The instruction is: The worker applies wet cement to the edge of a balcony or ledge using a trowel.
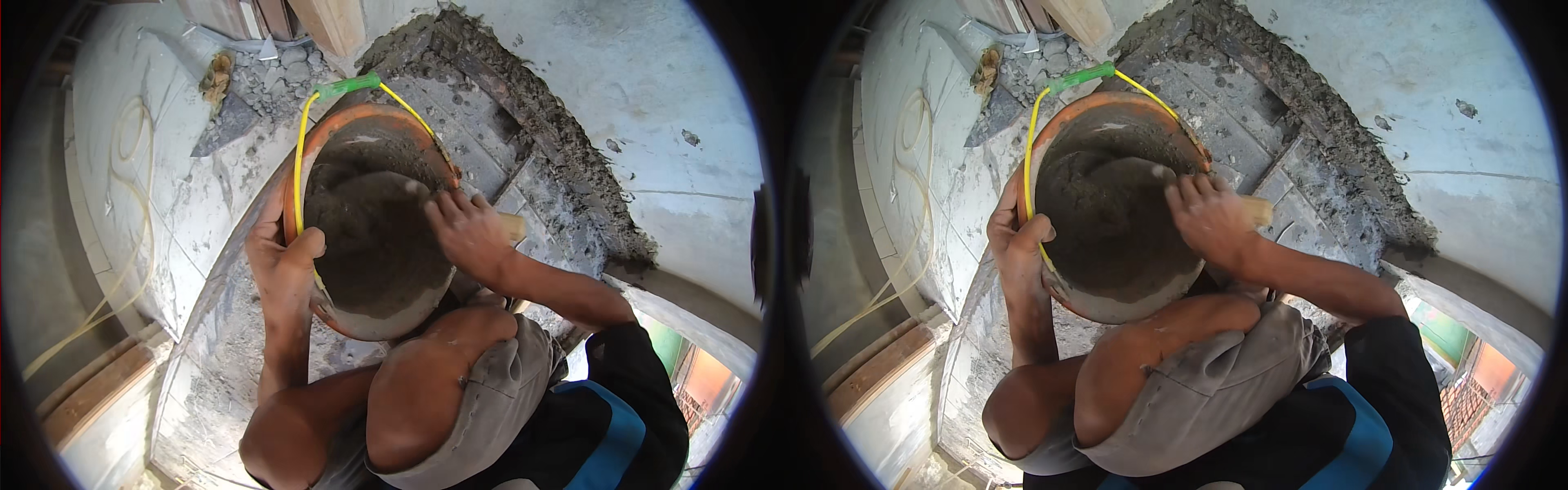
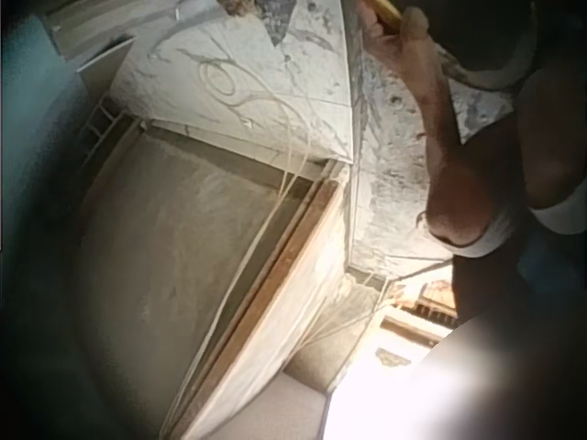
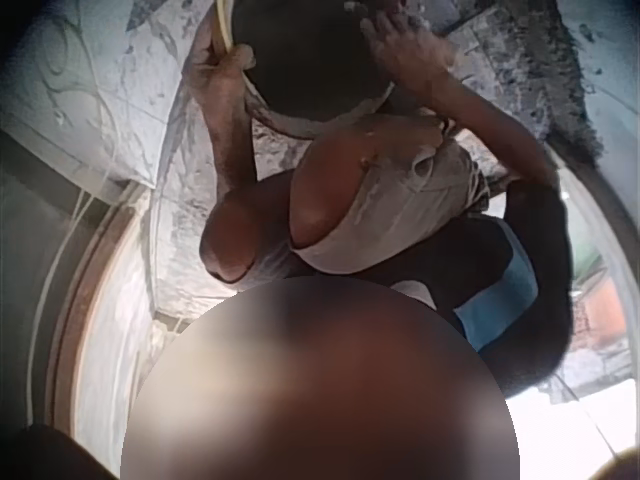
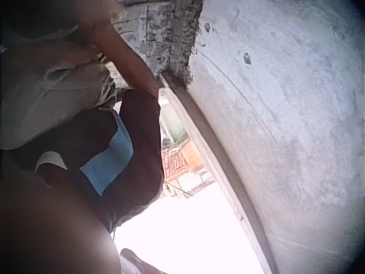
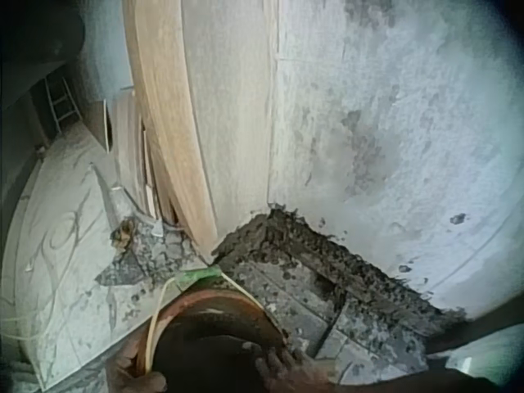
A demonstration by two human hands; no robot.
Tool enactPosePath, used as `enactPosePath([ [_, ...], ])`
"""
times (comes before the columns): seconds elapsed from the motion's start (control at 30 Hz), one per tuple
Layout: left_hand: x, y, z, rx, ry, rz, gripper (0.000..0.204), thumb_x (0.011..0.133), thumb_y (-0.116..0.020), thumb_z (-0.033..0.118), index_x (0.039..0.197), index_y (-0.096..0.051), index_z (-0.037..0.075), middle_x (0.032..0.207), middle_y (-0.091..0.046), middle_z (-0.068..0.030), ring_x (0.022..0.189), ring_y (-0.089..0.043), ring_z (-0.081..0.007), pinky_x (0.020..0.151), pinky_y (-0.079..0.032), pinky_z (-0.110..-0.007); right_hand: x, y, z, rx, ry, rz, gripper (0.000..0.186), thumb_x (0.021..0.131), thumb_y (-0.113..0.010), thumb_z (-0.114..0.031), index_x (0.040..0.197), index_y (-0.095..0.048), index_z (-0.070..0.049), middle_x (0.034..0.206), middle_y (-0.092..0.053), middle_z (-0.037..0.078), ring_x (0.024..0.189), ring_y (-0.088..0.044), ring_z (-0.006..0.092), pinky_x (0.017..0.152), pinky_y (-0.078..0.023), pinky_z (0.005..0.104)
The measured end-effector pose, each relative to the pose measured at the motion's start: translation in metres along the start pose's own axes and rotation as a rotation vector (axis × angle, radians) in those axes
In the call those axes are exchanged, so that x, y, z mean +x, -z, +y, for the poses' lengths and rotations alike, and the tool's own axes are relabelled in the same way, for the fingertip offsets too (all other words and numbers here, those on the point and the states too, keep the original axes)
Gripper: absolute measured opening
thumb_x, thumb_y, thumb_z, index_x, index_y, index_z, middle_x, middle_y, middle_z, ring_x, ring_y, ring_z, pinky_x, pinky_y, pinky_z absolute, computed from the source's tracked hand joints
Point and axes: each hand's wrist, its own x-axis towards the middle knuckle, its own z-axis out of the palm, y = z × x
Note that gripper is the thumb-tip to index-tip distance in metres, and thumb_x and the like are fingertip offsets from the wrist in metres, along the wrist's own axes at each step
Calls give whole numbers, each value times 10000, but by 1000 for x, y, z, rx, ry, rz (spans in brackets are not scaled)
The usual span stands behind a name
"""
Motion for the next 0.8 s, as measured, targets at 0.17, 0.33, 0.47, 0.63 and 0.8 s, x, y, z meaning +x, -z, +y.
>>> enactPosePath([
  [0.17,-6,4,12,52,53,40,696,601,-468,-19,1297,-480,-44,1067,-614,-42,645,-484,-20,540,-356,-154,-5,-16,-19,-324,215,55,223,748,-557,-186,886,-602,-16,845,-573,111,772,-563,240,671,-426,358],
  [0.33,0,-8,9,-38,23,67,658,617,-457,-49,1274,-491,-64,1026,-607,-24,640,-456,-8,527,-339,-149,19,10,-15,-295,342,52,302,738,-543,-209,938,-594,12,891,-566,130,842,-543,245,729,-419,362],
  [0.47,-2,-19,6,-77,-20,18,621,638,-477,-46,1258,-501,-75,996,-579,-5,645,-417,-8,525,-318,-151,61,11,-14,-577,236,7,288,746,-528,-211,905,-581,23,840,-554,129,774,-532,250,672,-419,374],
  [0.63,-5,-19,5,7,-18,68,607,642,-475,-42,1247,-506,-83,957,-568,6,640,-403,-10,528,-311,-150,27,-2,-26,-790,383,-209,257,757,-497,-207,845,-583,18,743,-532,131,652,-513,257,546,-401,400],
  [0.8,-8,-23,5,-99,-30,118,608,645,-479,-25,1249,-500,-90,989,-567,-16,709,-447,-32,596,-356,-154,13,15,-41,-487,338,-362,218,757,-519,-185,800,-593,16,713,-550,129,620,-529,250,527,-408,391],
])
